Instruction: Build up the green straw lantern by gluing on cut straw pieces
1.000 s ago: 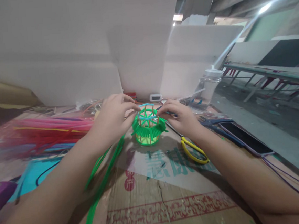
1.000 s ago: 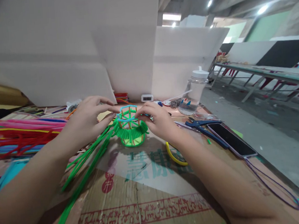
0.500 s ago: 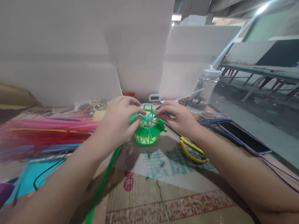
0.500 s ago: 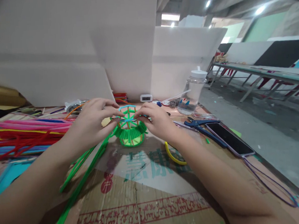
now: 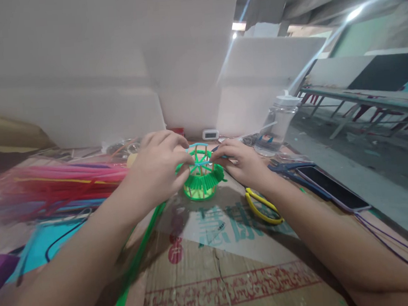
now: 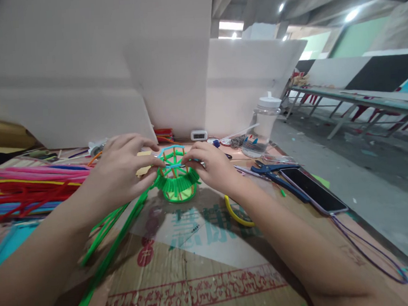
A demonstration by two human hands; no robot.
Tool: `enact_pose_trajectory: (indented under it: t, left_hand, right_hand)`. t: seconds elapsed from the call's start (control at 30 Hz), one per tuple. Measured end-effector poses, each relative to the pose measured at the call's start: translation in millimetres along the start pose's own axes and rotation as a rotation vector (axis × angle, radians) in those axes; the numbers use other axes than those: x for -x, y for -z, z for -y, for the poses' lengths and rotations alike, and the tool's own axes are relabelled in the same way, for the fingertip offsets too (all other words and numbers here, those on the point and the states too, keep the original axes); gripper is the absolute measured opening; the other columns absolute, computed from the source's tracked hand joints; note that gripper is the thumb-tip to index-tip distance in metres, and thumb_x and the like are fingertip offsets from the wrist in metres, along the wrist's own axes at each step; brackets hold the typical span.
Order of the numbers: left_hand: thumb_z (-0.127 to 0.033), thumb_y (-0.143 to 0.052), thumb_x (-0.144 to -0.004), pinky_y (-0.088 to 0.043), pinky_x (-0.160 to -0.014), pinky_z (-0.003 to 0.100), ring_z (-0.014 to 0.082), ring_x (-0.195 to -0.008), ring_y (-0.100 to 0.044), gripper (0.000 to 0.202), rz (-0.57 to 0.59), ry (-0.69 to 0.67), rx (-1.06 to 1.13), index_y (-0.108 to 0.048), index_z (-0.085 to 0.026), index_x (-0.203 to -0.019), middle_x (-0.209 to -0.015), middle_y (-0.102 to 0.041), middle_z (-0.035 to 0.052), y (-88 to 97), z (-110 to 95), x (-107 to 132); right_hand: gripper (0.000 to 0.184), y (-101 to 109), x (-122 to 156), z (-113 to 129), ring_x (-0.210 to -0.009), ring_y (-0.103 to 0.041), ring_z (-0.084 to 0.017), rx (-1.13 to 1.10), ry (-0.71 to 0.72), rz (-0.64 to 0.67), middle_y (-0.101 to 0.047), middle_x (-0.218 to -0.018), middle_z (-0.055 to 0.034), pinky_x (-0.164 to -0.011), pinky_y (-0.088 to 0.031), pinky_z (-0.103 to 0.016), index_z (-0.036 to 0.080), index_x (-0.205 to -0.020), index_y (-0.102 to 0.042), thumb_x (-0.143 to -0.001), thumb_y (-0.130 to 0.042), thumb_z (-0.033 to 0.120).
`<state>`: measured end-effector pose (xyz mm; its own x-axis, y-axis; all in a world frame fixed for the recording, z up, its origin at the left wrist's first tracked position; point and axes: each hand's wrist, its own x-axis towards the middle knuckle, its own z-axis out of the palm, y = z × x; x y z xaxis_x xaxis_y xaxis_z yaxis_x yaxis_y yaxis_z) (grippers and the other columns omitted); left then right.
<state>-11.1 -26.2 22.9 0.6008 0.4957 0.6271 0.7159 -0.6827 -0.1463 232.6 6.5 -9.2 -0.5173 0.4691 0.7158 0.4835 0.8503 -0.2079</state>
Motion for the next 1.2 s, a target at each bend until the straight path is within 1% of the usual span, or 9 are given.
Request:
enact_pose_trajectory:
  t: [0.23,0.37,0.43,0.63,0.73,0.87,1.0,1.1,1.2]
  left_hand:
    - [-0.023,-0.061,-0.088,-0.045,-0.096,0.055,0.0354,-0.112,-0.060,0.016,0.011,-0.004,-0.005,-0.077,-0.023,-0.088,-0.110,-0.069,0.0114,-1.7,2.4,1.2]
    - [-0.025,-0.056,-0.092,-0.046,-0.097,0.052,0.0329,-0.111,-0.060,0.022,-0.044,0.043,0.033,-0.075,-0.020,-0.102,-0.114,-0.068,0.0126,-7.6,1.1,0.4]
    - [-0.026,-0.056,-0.094,-0.046,-0.099,0.051,0.0322,-0.112,-0.059,0.023,-0.075,0.055,0.041,-0.075,-0.019,-0.106,-0.116,-0.068,0.0128,-12.2,-0.9,0.2]
    - [-0.027,-0.057,-0.096,-0.047,-0.094,0.050,0.0327,-0.111,-0.059,0.019,-0.110,0.035,0.037,-0.074,-0.019,-0.099,-0.118,-0.067,0.0127,-21.2,-9.4,0.7]
    - [-0.026,-0.058,-0.096,-0.046,-0.092,0.050,0.0328,-0.111,-0.059,0.017,-0.116,0.002,0.021,-0.074,-0.020,-0.098,-0.118,-0.068,0.0120,-23.0,-11.1,1.1]
    - [-0.026,-0.059,-0.096,-0.046,-0.091,0.049,0.0328,-0.110,-0.060,0.016,-0.126,-0.017,-0.006,-0.074,-0.021,-0.097,-0.116,-0.069,0.0117,-24.5,-10.8,1.4]
    - [-0.025,-0.060,-0.095,-0.046,-0.091,0.049,0.0326,-0.110,-0.059,0.014,-0.121,-0.015,-0.019,-0.074,-0.021,-0.094,-0.116,-0.069,0.0114,-24.1,-11.2,1.6]
    - [-0.024,-0.060,-0.095,-0.045,-0.091,0.049,0.0325,-0.110,-0.059,0.014,-0.115,-0.012,-0.025,-0.073,-0.021,-0.094,-0.116,-0.069,0.0115,-23.6,-11.5,1.6]
    - [-0.025,-0.059,-0.096,-0.045,-0.091,0.049,0.0318,-0.110,-0.059,0.015,-0.117,-0.010,-0.026,-0.073,-0.022,-0.094,-0.116,-0.069,0.0111,-23.8,-11.3,1.4]
  right_hand:
    - [0.015,-2.0,1.1,-1.7,-0.091,-0.064,-0.020,0.004,-0.004,0.001,-0.067,-0.092,-0.0061,-0.084,-0.051,-0.035,0.020,-0.092,-0.071,-0.095,-0.059,0.012]
    - [0.014,-1.9,0.7,-1.7,-0.091,-0.063,-0.020,0.005,-0.004,0.000,-0.067,-0.092,-0.0054,-0.083,-0.051,-0.035,0.021,-0.092,-0.071,-0.095,-0.060,0.013]
    - [0.015,-1.8,0.5,-1.6,-0.090,-0.063,-0.020,0.009,-0.003,0.000,-0.066,-0.091,-0.0051,-0.083,-0.051,-0.035,0.021,-0.092,-0.071,-0.095,-0.060,0.013]
    - [0.014,-3.7,0.5,-3.9,-0.089,-0.063,-0.019,-0.001,0.011,-0.023,-0.066,-0.089,-0.0060,-0.082,-0.050,-0.033,0.018,-0.092,-0.072,-0.093,-0.061,0.010]
    - [0.015,-4.1,0.5,-5.1,-0.090,-0.063,-0.019,-0.025,0.002,-0.012,-0.066,-0.090,-0.0050,-0.083,-0.050,-0.033,0.020,-0.092,-0.071,-0.093,-0.060,0.009]
    - [0.017,-1.6,0.5,-4.5,-0.092,-0.063,-0.019,-0.059,-0.037,0.019,-0.068,-0.093,-0.0041,-0.083,-0.049,-0.033,0.022,-0.094,-0.070,-0.093,-0.059,0.010]
    - [0.011,4.6,0.5,-4.3,-0.090,-0.064,-0.018,-0.063,-0.076,0.041,-0.071,-0.094,-0.0046,-0.080,-0.048,-0.032,0.020,-0.096,-0.069,-0.092,-0.063,0.012]
    - [0.008,7.7,0.5,-5.4,-0.087,-0.064,-0.017,-0.045,-0.081,0.069,-0.072,-0.092,-0.0044,-0.078,-0.048,-0.031,0.020,-0.093,-0.068,-0.091,-0.063,0.014]
    - [0.011,6.6,0.8,-6.6,-0.085,-0.063,-0.017,-0.031,-0.064,0.056,-0.072,-0.090,-0.0040,-0.076,-0.047,-0.031,0.020,-0.092,-0.068,-0.091,-0.061,0.012]
